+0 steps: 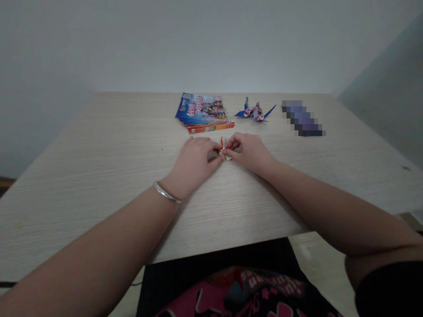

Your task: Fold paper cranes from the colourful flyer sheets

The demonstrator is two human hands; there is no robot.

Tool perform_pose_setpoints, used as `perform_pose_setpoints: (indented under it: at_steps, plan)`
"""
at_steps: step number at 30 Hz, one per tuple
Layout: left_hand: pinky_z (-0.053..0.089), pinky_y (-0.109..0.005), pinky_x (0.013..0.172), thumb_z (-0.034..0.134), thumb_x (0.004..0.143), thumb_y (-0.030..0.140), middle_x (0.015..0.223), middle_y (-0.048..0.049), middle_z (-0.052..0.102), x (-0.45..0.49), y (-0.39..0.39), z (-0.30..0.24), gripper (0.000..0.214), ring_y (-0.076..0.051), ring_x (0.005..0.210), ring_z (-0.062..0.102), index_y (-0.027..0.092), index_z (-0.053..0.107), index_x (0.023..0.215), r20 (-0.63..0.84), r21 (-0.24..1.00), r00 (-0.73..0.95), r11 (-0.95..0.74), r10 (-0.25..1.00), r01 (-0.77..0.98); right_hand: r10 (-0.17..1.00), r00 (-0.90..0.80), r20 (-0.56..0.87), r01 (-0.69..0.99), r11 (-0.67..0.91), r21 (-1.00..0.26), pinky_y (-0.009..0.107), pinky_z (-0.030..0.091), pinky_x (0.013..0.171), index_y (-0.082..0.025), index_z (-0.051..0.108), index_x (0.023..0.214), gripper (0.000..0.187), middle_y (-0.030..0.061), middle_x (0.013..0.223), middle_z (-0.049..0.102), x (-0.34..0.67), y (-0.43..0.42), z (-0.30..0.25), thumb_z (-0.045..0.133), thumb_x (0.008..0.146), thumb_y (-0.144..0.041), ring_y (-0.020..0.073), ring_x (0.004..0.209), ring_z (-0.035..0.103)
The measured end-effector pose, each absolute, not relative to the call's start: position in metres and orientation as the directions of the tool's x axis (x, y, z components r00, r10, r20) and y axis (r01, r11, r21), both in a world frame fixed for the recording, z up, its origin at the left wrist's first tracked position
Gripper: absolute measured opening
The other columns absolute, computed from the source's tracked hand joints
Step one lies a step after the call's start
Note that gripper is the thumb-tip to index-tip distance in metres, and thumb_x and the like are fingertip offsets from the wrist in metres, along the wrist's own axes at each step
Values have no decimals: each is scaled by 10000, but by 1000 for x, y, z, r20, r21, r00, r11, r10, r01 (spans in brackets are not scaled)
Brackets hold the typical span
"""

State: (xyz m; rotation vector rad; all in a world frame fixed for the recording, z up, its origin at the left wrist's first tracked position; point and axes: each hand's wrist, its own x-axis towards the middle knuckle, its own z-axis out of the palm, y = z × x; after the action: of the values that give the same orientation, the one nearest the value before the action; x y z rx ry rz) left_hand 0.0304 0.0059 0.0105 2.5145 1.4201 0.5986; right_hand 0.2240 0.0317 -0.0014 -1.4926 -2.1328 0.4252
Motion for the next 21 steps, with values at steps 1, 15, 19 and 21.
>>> perform_pose_setpoints:
  at_steps: [1, 15, 19, 21]
  plan:
    - [484, -455, 1010, 592, 957, 356, 1083, -109, 764, 30, 6, 10, 284, -289, 1061, 674, 182, 764, 1100, 242, 346, 469, -527, 850, 777, 937, -274, 219, 778, 349, -523, 336, 440, 759, -207, 680, 850, 97, 23, 837, 785, 224, 32, -2, 775, 833, -218, 196, 797, 706]
    - [492, -445, 1089, 640, 932, 276, 1196, -118, 770, 28, 11, 0, 326, -292, 1160, 672, 135, 731, 1212, 350, 420, 457, -573, 818, 704, 917, -274, 288, 804, 383, -454, 429, 445, 923, -197, 708, 1152, 295, 54, 969, 811, 227, 26, -5, 755, 869, -266, 280, 981, 708]
    - [511, -441, 1074, 704, 905, 265, 1212, -120, 770, 29, 13, -3, 403, -283, 1149, 686, 114, 691, 1279, 331, 508, 397, -516, 856, 689, 919, -272, 286, 803, 381, -459, 414, 455, 920, -203, 733, 1126, 250, 54, 971, 815, 229, 27, -6, 734, 887, -274, 264, 976, 710]
    - [514, -453, 1067, 714, 904, 268, 1199, -119, 775, 29, 13, -3, 412, -287, 1135, 695, 115, 689, 1287, 321, 506, 388, -503, 864, 701, 915, -287, 285, 800, 392, -454, 402, 457, 901, -212, 749, 1069, 188, 49, 971, 816, 229, 28, -7, 718, 899, -286, 258, 959, 713]
